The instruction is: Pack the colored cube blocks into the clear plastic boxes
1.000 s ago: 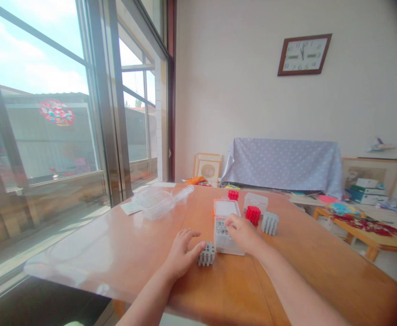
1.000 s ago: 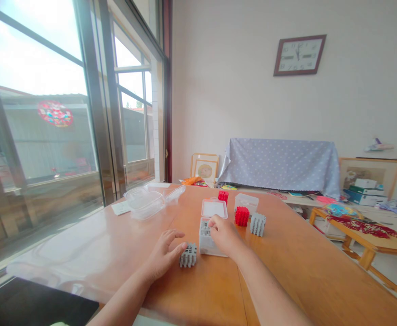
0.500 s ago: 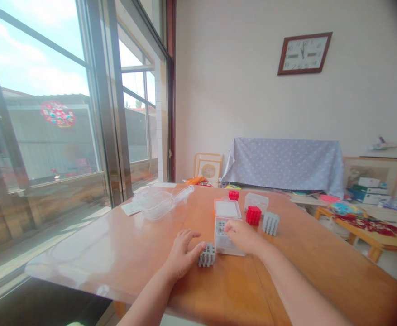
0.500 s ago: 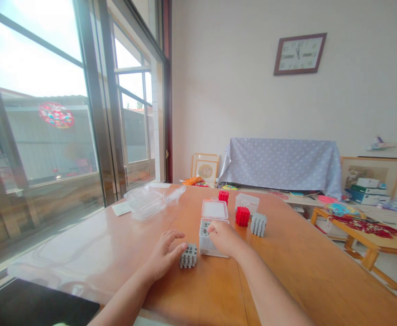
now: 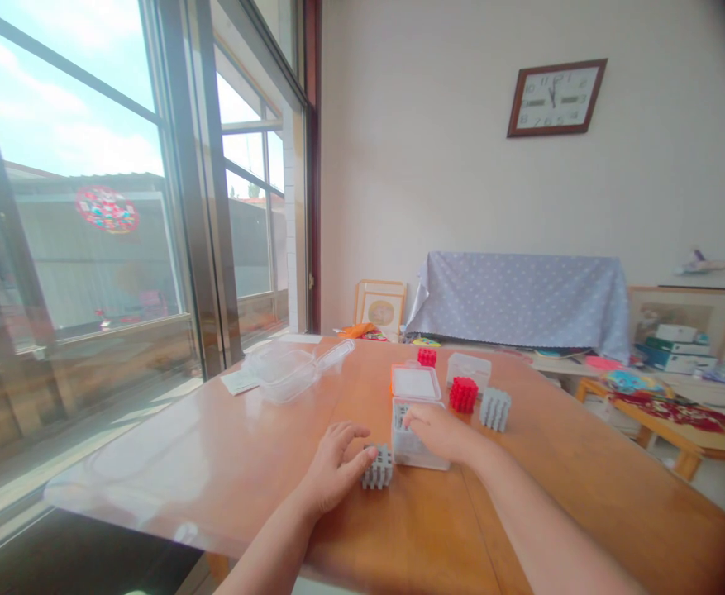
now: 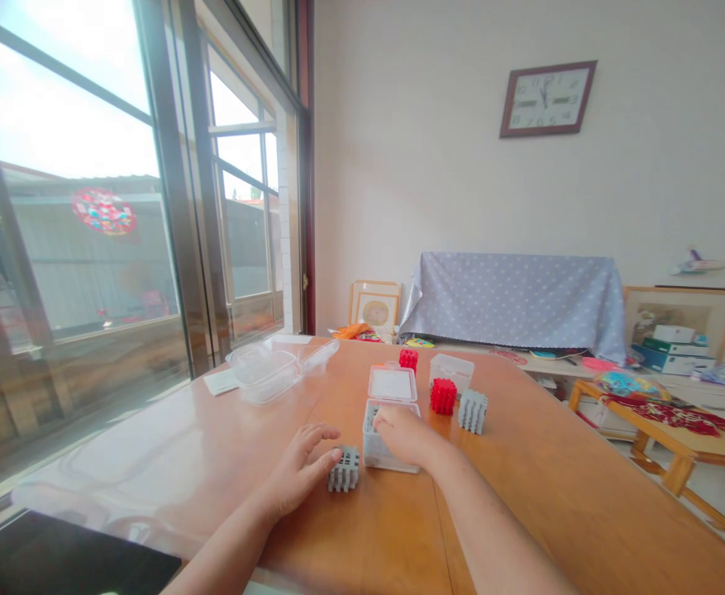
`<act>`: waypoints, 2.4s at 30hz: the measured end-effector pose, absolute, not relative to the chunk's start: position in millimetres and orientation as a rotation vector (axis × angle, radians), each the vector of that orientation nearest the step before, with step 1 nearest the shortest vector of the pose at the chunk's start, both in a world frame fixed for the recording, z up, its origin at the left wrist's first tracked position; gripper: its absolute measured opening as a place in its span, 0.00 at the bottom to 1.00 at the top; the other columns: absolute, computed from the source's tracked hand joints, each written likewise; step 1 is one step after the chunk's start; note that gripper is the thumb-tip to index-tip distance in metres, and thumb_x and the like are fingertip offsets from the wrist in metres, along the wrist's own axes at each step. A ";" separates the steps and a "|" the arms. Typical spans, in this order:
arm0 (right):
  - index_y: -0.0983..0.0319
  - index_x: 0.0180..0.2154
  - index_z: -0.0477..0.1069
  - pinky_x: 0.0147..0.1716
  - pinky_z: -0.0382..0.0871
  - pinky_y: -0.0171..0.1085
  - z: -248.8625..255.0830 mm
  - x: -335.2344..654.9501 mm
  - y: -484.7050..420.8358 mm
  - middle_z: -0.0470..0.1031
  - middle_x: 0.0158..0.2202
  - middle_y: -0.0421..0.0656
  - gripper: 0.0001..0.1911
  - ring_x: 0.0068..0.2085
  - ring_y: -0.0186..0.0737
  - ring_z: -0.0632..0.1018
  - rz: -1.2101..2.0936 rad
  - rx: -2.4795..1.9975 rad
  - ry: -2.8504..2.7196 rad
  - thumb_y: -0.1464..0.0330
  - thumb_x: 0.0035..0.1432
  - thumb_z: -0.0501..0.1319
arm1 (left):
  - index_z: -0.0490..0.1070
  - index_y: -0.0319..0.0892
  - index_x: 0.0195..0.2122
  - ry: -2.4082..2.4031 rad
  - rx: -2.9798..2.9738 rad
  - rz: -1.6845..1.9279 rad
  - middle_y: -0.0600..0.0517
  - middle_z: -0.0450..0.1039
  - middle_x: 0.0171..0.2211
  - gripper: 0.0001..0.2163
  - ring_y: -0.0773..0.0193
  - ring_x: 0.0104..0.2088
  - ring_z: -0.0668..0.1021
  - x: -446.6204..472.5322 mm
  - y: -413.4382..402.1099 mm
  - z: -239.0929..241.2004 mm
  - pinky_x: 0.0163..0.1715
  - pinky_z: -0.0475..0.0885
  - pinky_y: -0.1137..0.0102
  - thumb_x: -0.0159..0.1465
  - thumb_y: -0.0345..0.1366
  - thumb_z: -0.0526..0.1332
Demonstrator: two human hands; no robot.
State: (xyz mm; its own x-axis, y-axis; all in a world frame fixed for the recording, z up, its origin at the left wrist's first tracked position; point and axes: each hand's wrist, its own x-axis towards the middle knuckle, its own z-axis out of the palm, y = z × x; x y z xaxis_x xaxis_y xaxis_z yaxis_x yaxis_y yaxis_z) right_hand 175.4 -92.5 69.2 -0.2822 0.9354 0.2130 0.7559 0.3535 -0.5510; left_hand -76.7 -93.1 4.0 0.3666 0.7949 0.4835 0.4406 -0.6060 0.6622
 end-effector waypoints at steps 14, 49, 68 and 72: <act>0.60 0.37 0.73 0.36 0.61 0.34 63.9 175.1 -92.8 0.79 0.36 0.41 0.10 0.39 0.40 0.76 0.399 -1.488 -2.049 0.70 0.59 0.53 | 0.71 0.49 0.50 1.085 2.246 0.969 0.49 0.71 0.52 0.21 0.51 0.55 0.70 -76.7 -97.7 7.4 0.56 0.65 0.60 0.55 0.43 0.69; 0.63 0.42 0.78 0.37 0.69 0.36 98.9 170.7 -121.7 0.81 0.36 0.42 0.15 0.37 0.41 0.78 0.777 -1.335 -1.935 0.66 0.56 0.58 | 0.64 0.52 0.60 0.826 2.330 1.246 0.47 0.67 0.59 0.27 0.49 0.64 0.63 -60.8 -109.8 38.8 0.62 0.62 0.54 0.59 0.43 0.68; 0.57 0.37 0.80 0.37 0.65 0.36 65.4 186.5 -93.0 0.82 0.34 0.40 0.12 0.36 0.41 0.78 0.275 -1.632 -1.998 0.67 0.55 0.57 | 0.70 0.47 0.51 1.110 2.098 1.377 0.48 0.73 0.51 0.15 0.56 0.55 0.73 -68.7 -85.9 3.6 0.57 0.68 0.59 0.64 0.45 0.62; 0.58 0.32 0.80 0.37 0.64 0.35 68.1 183.6 -95.1 0.81 0.30 0.39 0.13 0.35 0.41 0.77 0.312 -1.603 -2.039 0.68 0.56 0.56 | 0.71 0.48 0.50 1.100 2.093 1.326 0.48 0.73 0.50 0.14 0.55 0.54 0.73 -69.7 -86.6 3.6 0.57 0.68 0.59 0.64 0.44 0.62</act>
State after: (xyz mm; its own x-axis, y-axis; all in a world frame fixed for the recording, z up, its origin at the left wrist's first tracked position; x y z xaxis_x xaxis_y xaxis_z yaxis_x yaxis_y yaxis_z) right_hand 183.6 -95.1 68.1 -0.1618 0.9525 0.2579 0.8321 0.2722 -0.4833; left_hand -69.7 -86.6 3.6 0.2288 0.8024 0.5512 0.3938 -0.5941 0.7014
